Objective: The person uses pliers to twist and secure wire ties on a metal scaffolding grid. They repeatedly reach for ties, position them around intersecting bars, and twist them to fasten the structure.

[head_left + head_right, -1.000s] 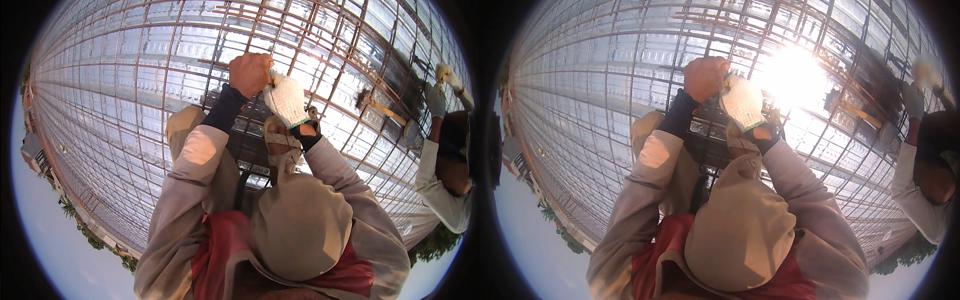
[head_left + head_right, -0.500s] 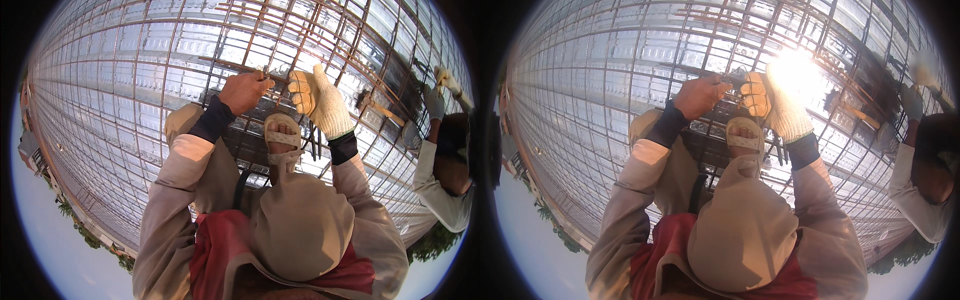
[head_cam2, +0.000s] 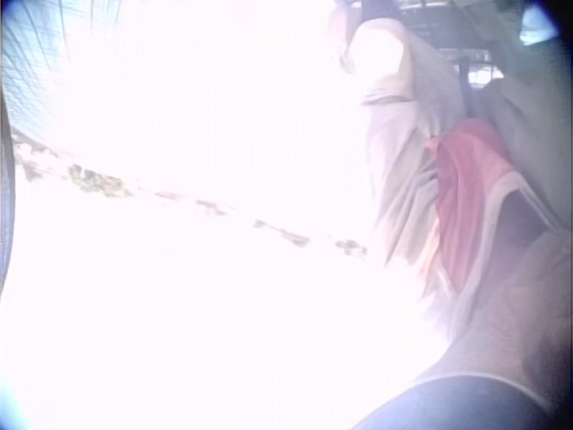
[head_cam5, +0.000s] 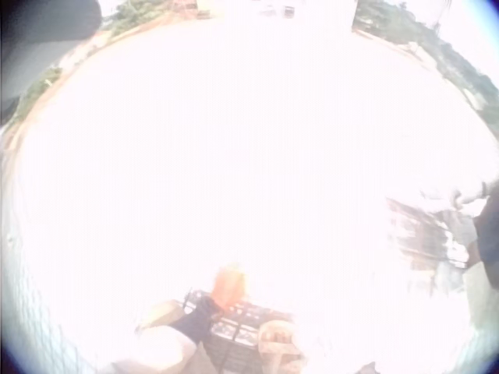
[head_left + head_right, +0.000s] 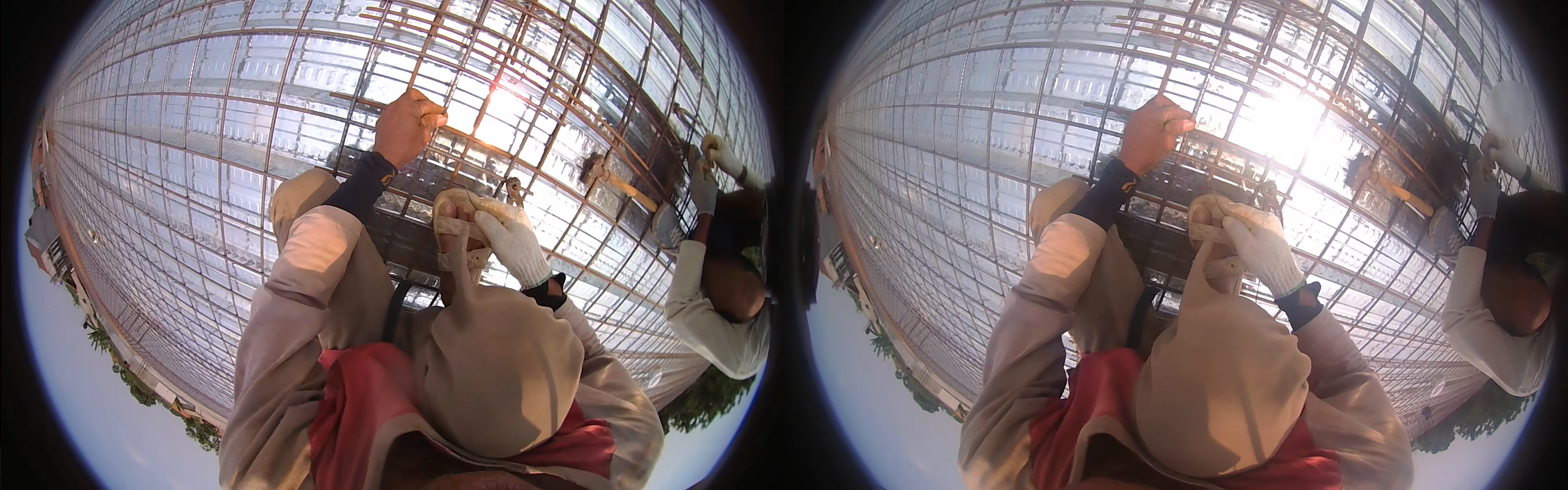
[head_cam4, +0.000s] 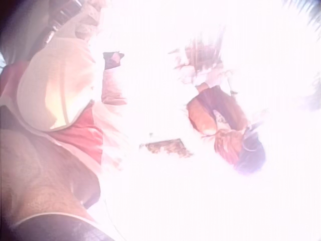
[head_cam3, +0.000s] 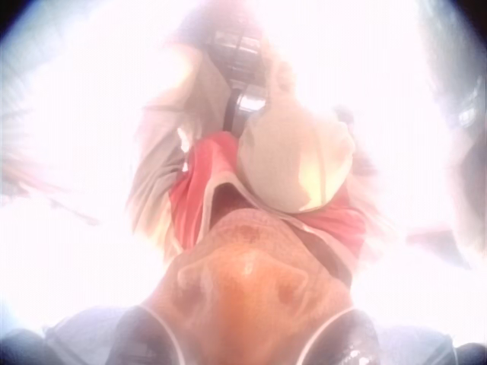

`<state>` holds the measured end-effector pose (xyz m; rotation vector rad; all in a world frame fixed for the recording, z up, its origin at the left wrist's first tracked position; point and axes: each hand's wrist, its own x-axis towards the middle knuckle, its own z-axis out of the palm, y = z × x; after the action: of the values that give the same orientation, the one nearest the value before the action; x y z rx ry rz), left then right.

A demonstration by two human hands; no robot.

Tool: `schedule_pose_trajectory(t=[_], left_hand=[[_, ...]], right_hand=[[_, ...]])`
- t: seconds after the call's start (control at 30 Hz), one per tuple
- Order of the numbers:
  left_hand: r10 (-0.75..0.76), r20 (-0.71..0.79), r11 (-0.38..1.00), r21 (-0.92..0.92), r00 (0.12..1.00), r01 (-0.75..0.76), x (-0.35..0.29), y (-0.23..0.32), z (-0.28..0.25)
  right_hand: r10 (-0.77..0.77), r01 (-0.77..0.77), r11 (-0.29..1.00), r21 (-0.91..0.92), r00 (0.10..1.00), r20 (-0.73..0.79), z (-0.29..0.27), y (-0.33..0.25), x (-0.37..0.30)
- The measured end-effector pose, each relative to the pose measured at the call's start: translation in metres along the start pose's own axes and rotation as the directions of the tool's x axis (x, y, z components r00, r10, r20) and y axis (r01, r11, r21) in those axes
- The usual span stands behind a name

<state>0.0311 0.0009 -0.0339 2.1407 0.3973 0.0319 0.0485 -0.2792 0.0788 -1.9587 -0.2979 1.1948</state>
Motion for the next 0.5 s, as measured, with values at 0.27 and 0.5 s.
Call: schedule_pose_trajectory(t=[0.27, 0.5], left_hand=[[-0.051, 0.024, 0.996, 0.069, 0.998, 0.05, -0.011, -0.003, -0.071], [-0.114, -0.569, 0.922, 0.245, 0.814, 0.3, -0.037, -0.064, -0.157]], right_hand=[[-0.092, -0.075, 0.973, -0.22, 0.745, -0.661, -0.041, 0.08, -0.021], [-0.068, -0.126, 0.841, -0.526, 0.94, -0.333, -0.01, 0.102, -0.045]])
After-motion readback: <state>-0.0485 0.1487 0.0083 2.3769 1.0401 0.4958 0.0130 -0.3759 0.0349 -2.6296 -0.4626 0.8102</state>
